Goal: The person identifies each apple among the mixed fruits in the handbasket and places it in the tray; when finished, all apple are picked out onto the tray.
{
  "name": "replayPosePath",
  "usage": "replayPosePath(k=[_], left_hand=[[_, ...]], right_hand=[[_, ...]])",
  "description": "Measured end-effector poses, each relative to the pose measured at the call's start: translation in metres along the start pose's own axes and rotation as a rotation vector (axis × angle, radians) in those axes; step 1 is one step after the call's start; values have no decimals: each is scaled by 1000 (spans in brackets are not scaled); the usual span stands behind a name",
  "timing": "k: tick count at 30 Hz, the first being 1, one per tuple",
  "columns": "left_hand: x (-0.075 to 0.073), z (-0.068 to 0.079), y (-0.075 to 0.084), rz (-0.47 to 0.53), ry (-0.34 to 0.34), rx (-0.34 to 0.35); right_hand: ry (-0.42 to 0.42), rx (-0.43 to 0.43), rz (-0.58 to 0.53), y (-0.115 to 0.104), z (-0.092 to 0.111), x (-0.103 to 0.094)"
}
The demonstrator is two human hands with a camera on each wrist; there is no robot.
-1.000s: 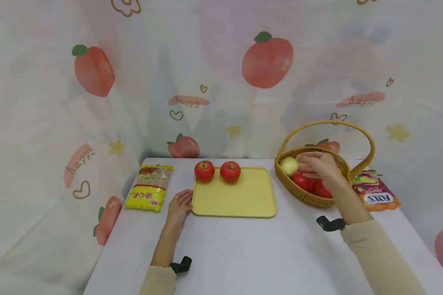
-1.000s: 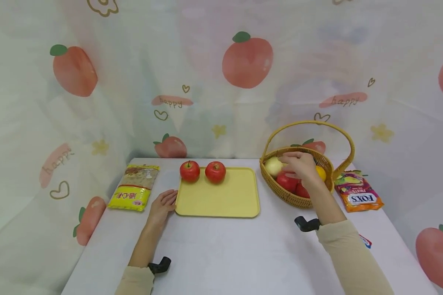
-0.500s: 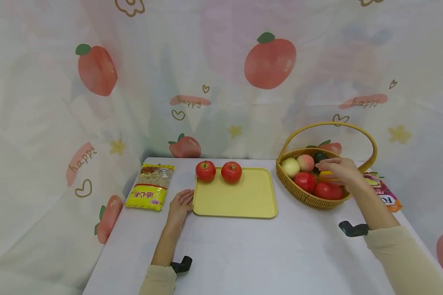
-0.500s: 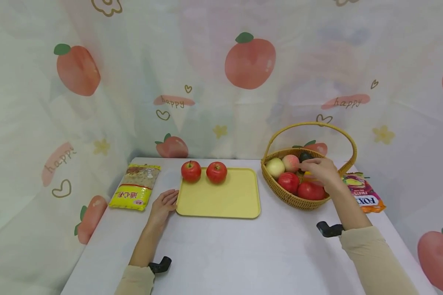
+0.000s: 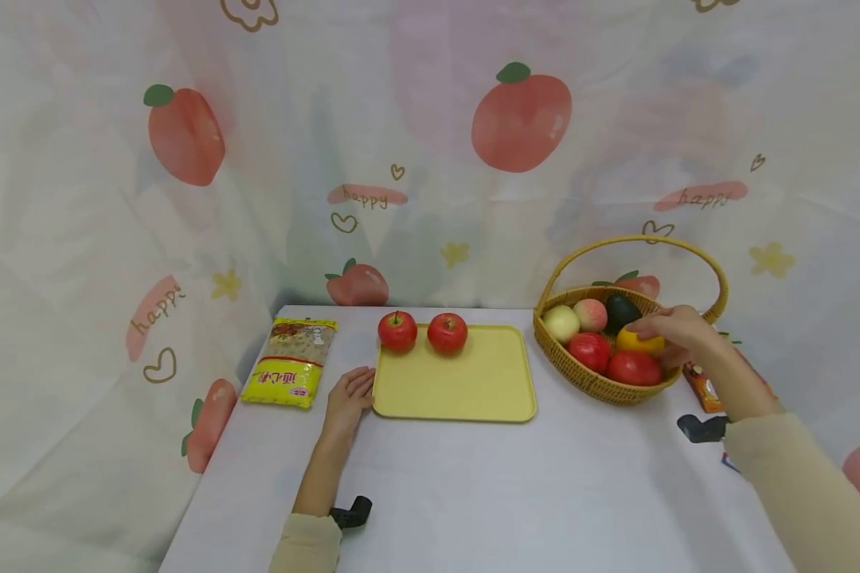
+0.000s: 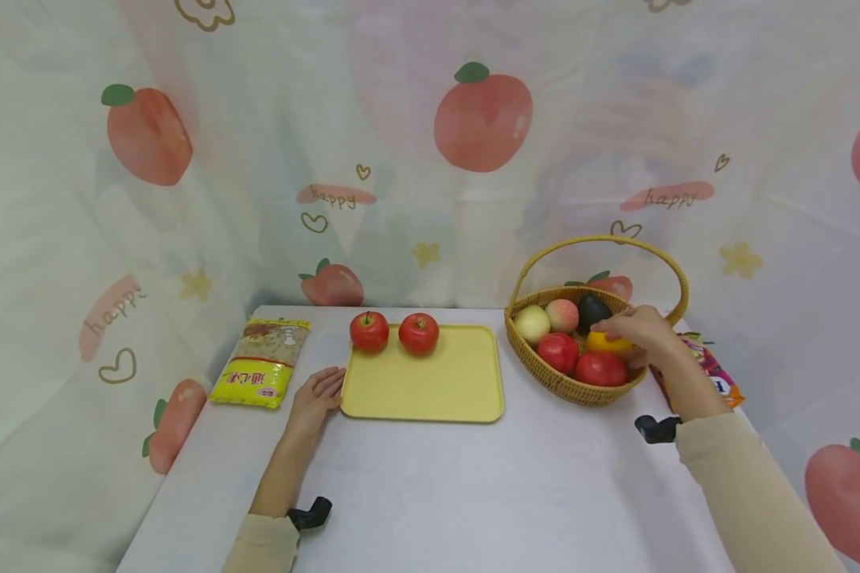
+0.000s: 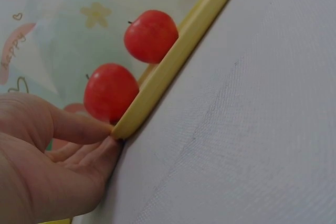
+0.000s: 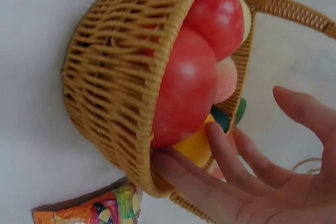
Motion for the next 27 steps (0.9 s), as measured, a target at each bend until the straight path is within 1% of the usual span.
replayPosePath(k=[6, 9, 13, 17, 22, 27], left_hand=[[-2, -1, -1, 17, -26, 13], [-3, -1, -1, 22, -22, 19], [-2, -1, 1, 19, -19, 16], [-1, 1, 1, 23, -19, 11], [-1, 2, 1, 32, -24, 13], [-1, 2, 2, 36, -35, 14]], right_hand=[[-100, -25, 64, 8, -16, -3], [-161, -35, 67, 9, -22, 2], [-196, -50, 100, 8, -26, 8], [-165, -55, 150, 9, -28, 11], [-146, -75, 230, 10, -30, 13], [-104, -50, 264, 12, -31, 16]])
Point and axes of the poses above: each hand's wrist, its own z-axis away from the middle knuckle, its own x-axis out of the palm, y = z × x, the point moved 1 cm from there along -z, towards the middle knuckle, and after that the axes turned 13 degrees about z, right-handed, at the moved point
